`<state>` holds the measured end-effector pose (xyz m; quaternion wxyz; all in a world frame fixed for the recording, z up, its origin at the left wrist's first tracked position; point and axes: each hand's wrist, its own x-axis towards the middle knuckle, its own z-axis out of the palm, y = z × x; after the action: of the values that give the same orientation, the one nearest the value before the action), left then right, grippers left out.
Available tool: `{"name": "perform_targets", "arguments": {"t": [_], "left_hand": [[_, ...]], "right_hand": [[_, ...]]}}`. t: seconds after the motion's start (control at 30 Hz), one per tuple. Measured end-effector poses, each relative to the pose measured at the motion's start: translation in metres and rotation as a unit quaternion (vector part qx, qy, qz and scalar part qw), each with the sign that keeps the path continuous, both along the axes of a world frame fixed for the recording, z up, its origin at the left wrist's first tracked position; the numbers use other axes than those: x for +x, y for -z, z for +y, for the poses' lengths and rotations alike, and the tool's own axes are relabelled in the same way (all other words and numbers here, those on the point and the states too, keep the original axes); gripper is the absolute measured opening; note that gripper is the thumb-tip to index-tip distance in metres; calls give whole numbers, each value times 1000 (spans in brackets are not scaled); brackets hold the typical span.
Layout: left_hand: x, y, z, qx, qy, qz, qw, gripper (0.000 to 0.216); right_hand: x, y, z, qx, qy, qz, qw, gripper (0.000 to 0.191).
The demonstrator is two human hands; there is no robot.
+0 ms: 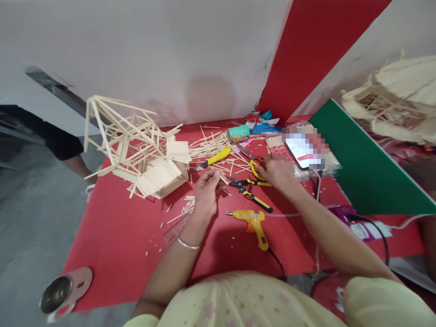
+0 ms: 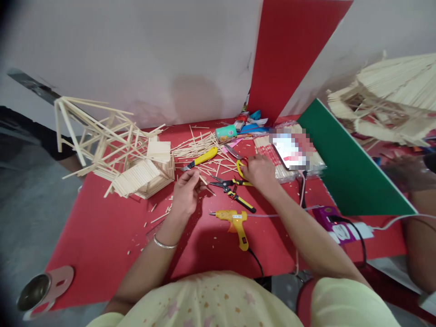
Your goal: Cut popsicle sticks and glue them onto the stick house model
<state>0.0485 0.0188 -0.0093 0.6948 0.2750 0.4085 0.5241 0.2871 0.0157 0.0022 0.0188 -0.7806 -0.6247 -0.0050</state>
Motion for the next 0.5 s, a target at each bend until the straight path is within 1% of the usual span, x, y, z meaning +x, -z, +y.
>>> {"name": "perform_targets", "arguments": {"t": [0.03, 0.07, 0.1, 0.13, 0.17, 0.2, 0.27, 0.33, 0.4, 0.5], "left_hand": [[-2, -1, -1, -6, 2, -2, 1000, 36], [-3, -2, -3, -11, 2, -5, 1000, 36], [-5, -4, -4, -17, 3, -10, 1000, 37], [-7, -5, -6, -21, 4, -17, 1000, 37], [-10, -6, -8, -24, 6, -25, 999, 37], [-13, -7, -9, -26, 8, -33, 999, 37], [-20, -9, -13, -28, 8, -44, 999, 36], [-29, -10, -15, -25, 3, -48, 999, 36], [-38, -10, -17, -20, -2, -50, 999, 37], [-51, -11, -21, -13, -6, -53, 998, 38]], "right_hand": [[-10, -5, -11, 66, -39, 25, 997, 41], [-22, -10, -22, 130, -87, 66, 986, 36], [-36, -15, -32, 177, -144, 122, 966, 31], [-51, -19, -42, 202, -202, 175, 942, 27], [-67, -23, -50, 218, -242, 211, 922, 25], [-81, -25, -57, 248, -265, 224, 905, 23], [-106, -25, -63, 294, -281, 243, 881, 17], [-122, -21, -64, 328, -274, 255, 867, 15], [-131, -18, -62, 344, -261, 259, 864, 18], [-139, -16, -59, 343, -253, 254, 868, 18]]}}
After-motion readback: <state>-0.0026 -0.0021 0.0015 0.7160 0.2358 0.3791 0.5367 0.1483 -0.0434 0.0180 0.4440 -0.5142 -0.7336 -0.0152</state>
